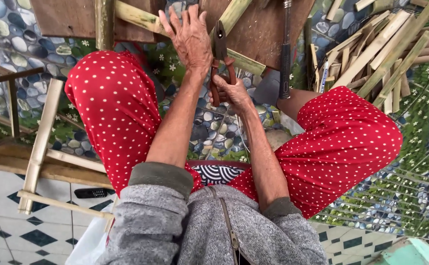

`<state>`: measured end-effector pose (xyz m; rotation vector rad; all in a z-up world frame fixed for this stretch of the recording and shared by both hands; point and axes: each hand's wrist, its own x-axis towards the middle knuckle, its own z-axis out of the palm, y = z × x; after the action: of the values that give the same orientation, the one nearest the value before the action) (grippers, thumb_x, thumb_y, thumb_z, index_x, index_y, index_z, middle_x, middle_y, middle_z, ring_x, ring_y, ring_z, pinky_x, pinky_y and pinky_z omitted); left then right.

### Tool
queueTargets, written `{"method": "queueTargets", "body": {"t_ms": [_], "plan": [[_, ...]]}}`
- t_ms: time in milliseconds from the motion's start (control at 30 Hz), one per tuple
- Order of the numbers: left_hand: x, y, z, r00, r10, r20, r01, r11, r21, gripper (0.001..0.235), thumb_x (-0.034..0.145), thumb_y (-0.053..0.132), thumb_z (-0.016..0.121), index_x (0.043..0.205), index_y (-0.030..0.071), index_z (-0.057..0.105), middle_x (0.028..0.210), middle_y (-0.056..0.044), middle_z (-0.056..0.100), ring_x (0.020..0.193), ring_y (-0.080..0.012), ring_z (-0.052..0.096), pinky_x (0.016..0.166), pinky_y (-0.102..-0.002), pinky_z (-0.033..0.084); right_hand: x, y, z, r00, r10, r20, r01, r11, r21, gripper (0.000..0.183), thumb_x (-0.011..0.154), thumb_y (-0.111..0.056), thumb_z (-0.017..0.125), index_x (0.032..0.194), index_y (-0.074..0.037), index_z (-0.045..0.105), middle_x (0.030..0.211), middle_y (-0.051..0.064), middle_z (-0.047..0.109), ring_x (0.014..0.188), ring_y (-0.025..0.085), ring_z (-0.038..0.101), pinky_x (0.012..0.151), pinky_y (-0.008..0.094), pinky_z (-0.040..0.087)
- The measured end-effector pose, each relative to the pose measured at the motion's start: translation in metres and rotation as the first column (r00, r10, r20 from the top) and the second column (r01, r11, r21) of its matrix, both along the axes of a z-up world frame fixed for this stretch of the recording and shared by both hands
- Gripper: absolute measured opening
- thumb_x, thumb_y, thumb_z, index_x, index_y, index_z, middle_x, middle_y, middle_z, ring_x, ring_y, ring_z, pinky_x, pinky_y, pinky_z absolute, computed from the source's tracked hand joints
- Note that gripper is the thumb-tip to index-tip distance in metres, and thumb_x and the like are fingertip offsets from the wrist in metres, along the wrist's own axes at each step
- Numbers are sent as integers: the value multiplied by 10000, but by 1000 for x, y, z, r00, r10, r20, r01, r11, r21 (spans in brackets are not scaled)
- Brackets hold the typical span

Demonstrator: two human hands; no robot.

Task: The person assembles a bamboo frame by fitting pieces together and securing them with a hammer and pliers. They work on a small bamboo structure, using tools to fasten the joints.

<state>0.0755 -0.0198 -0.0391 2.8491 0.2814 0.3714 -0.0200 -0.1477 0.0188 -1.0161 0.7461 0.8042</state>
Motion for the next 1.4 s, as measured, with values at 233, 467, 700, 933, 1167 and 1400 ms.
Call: {"method": "queueTargets", "body": {"t_ms": [233,467,700,933,1167,1400], "plan": [[8,-1,9,994,6,105,-13,998,66,100,1055,228,630,1073,130,635,901,-63,716,1164,-365,604,1238,-571,184,-8,4,-39,998,-11,-59,-3,972,-237,435,763,-408,827,989,-52,721,749,134,745,598,238,725,541,420,612],[6,-1,16,999,-16,50,16,1000,-2,133,1081,252,572,1023,133,588,861,-40,676,1167,-386,615,1233,-575,166,4,3,9,998,-6,-58,2,997,-73,356,829,-280,813,905,39,675,727,206,705,596,298,713,562,438,653],[-1,5,-8,998,-47,33,46,998,31,156,1072,301,608,1108,151,634,932,-33,726,1218,-358,592,1239,-588,108,7,5,47,997,47,63,-39,992,-116,670,856,-256,765,1472,-175,514,710,162,714,526,256,683,495,388,601],[-5,34,-18,863,-354,-361,265,925,-273,633,1034,276,558,1587,59,341,1580,-127,500,1532,-430,179,1200,-599,-112,8,0,49,995,74,64,-65,988,-140,319,850,-295,779,997,-27,688,674,178,707,521,265,678,540,380,584],[-12,35,44,676,-443,-588,417,889,-190,1179,827,369,825,1651,-22,78,1672,-226,326,1556,-465,178,1291,-603,-18,1,11,46,978,84,192,-21,950,-311,786,784,-302,920,1483,-239,568,724,248,682,642,361,754,592,415,660],[12,34,16,534,-423,-732,442,878,-184,1248,836,580,724,1636,-41,-5,1610,-209,408,1523,-412,265,1283,-582,-11,1,18,87,964,227,140,-129,857,-499,553,663,-526,941,1053,-155,813,849,153,750,854,244,723,789,377,555]]}}
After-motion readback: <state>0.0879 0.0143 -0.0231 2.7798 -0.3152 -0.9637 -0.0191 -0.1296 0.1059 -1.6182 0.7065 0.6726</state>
